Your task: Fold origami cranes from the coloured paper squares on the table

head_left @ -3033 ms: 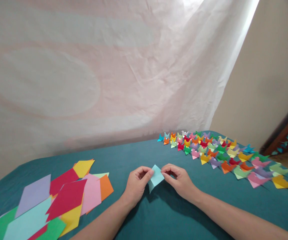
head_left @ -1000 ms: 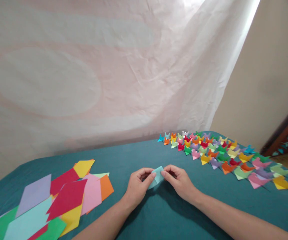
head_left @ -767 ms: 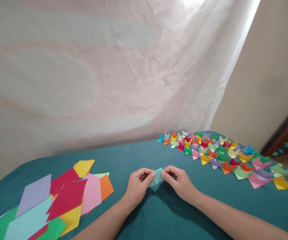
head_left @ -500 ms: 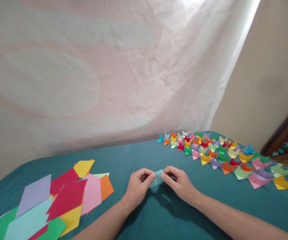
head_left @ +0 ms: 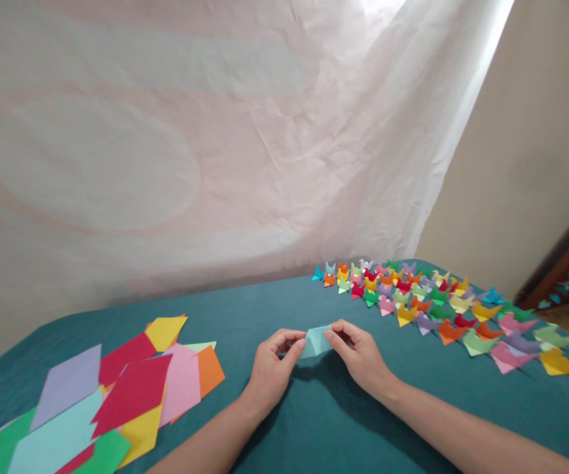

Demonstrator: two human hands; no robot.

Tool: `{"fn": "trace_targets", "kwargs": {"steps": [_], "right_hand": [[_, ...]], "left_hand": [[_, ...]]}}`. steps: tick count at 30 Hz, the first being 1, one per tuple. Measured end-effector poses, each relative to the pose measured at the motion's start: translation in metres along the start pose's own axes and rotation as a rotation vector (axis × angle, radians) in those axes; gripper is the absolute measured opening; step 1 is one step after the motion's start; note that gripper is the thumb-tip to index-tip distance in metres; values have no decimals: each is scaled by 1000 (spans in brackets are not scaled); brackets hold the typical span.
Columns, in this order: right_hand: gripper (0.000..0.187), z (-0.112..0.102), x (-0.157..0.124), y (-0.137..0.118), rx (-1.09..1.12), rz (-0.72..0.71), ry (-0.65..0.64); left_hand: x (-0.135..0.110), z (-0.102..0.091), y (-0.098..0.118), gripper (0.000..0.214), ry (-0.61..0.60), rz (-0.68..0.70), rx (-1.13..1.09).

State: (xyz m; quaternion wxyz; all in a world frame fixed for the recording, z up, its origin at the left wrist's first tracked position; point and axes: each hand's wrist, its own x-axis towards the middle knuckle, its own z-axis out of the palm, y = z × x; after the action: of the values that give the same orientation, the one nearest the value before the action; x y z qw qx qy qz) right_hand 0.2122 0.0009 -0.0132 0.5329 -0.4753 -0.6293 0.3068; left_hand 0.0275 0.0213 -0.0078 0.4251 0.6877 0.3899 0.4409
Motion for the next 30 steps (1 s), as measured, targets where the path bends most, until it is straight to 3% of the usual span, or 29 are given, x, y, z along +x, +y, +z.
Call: {"fn": "trace_targets", "kwargs": {"steps": [9,21,30], "right_hand": [[31,0,2,4,-37,-29,60],[31,0,2,3,-32,-19,48],[24,1,-1,2,-66,-20,-49]], "left_hand": [[-1,1,7,22,46,166,169],[-2,-1,7,25,0,127,149],[-1,0,6,25,-28,157,150]]}}
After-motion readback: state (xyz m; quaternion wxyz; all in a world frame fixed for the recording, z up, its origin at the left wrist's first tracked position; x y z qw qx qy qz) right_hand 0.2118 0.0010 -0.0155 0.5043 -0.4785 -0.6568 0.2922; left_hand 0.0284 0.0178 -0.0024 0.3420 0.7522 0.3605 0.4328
